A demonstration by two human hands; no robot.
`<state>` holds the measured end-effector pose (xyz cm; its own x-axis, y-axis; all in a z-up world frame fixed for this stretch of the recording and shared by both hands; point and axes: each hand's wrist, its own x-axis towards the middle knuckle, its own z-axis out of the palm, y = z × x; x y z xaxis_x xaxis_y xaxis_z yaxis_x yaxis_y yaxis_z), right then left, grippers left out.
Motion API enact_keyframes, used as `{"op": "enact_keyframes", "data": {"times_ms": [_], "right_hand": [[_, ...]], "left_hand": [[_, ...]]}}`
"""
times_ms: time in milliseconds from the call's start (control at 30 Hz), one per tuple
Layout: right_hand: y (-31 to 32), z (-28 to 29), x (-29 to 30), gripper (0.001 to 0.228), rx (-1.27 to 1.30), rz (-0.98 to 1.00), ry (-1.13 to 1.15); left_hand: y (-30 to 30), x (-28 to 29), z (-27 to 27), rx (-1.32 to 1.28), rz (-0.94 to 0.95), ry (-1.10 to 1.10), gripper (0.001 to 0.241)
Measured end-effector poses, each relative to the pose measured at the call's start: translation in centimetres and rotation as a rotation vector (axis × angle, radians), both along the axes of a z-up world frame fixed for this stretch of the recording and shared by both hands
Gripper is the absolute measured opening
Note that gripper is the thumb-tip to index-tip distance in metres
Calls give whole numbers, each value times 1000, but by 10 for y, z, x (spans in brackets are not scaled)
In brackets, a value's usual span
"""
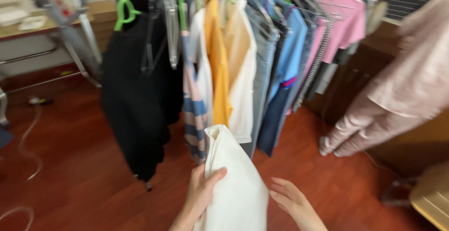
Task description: The person takes a white shirt from a plastic bag, places it on a hanger, and hangs it on a clothing rack. They then take a blue shirt from a plastic bag, place it on a hanger, and hang it on the clothing rack. The person also handles several cardboard boxes, opening and closing them.
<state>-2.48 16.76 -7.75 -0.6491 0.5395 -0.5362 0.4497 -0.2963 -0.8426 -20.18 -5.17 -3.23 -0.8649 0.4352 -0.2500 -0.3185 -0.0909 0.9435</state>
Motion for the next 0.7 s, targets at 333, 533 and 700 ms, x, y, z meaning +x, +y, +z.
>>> {"op": "enact_keyframes", "data": {"times_ms": [333,533,700], "right_hand": [[-134,112,-140,69,-128,437,-7],[-175,75,-196,84,73,543,170],[-189,83,-235,91,55,527,123]], "left_hand": [[-48,-35,15,-179,203,43,33],[-59,-74,12,-239,201,214,29],[-76,-111,27,-134,206,124,37]]}}
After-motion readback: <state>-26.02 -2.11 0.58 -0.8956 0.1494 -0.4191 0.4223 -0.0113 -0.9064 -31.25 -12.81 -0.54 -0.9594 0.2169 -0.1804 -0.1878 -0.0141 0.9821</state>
